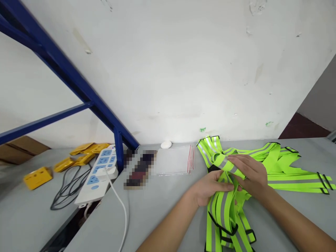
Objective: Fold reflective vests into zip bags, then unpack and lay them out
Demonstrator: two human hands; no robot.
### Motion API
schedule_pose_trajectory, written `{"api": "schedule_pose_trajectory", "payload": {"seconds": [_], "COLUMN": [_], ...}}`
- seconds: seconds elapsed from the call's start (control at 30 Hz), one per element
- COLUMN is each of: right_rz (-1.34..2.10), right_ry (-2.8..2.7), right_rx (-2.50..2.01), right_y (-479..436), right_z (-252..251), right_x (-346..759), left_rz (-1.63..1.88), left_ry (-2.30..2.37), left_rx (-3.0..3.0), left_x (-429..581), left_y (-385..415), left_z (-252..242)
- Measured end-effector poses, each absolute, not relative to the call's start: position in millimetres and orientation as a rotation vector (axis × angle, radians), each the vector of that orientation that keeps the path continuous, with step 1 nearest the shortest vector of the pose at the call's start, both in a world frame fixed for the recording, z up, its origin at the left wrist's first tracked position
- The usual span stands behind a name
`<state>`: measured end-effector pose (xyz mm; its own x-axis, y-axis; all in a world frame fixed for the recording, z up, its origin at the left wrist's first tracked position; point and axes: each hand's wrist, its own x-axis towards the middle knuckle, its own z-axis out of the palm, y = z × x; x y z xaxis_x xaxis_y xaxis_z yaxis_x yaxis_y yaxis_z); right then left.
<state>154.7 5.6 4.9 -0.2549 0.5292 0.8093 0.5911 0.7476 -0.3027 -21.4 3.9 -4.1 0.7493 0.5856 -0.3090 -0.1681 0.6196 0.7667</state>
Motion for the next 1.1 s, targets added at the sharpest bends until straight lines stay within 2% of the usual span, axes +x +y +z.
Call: {"api": "schedule_pose_trajectory", "payload": {"seconds": [0.37, 0.5, 0.77, 1.1], "right_rz": [-0.356, -0.478, -0.507, -0.425], "right_ry": [-2.025, -2.133, -2.165, -2.245], "right_rx": [-0.6, -0.646, -0.909, -0.774], "right_y": [11, 11, 20, 19], "right_z": [-2, -11, -19, -25], "right_x": [160, 155, 147, 147], "left_rz": [0.408, 0.503, 0.71, 1.02], "left_ry": [0.765, 0.806, 0.846, 1.109], "left_rx": [1.097, 1.156, 1.022, 0.837], "left_x": [-60, -69, -46, -22], "left_y": [27, 33, 25, 14], "left_z": [6, 7, 1, -5]}}
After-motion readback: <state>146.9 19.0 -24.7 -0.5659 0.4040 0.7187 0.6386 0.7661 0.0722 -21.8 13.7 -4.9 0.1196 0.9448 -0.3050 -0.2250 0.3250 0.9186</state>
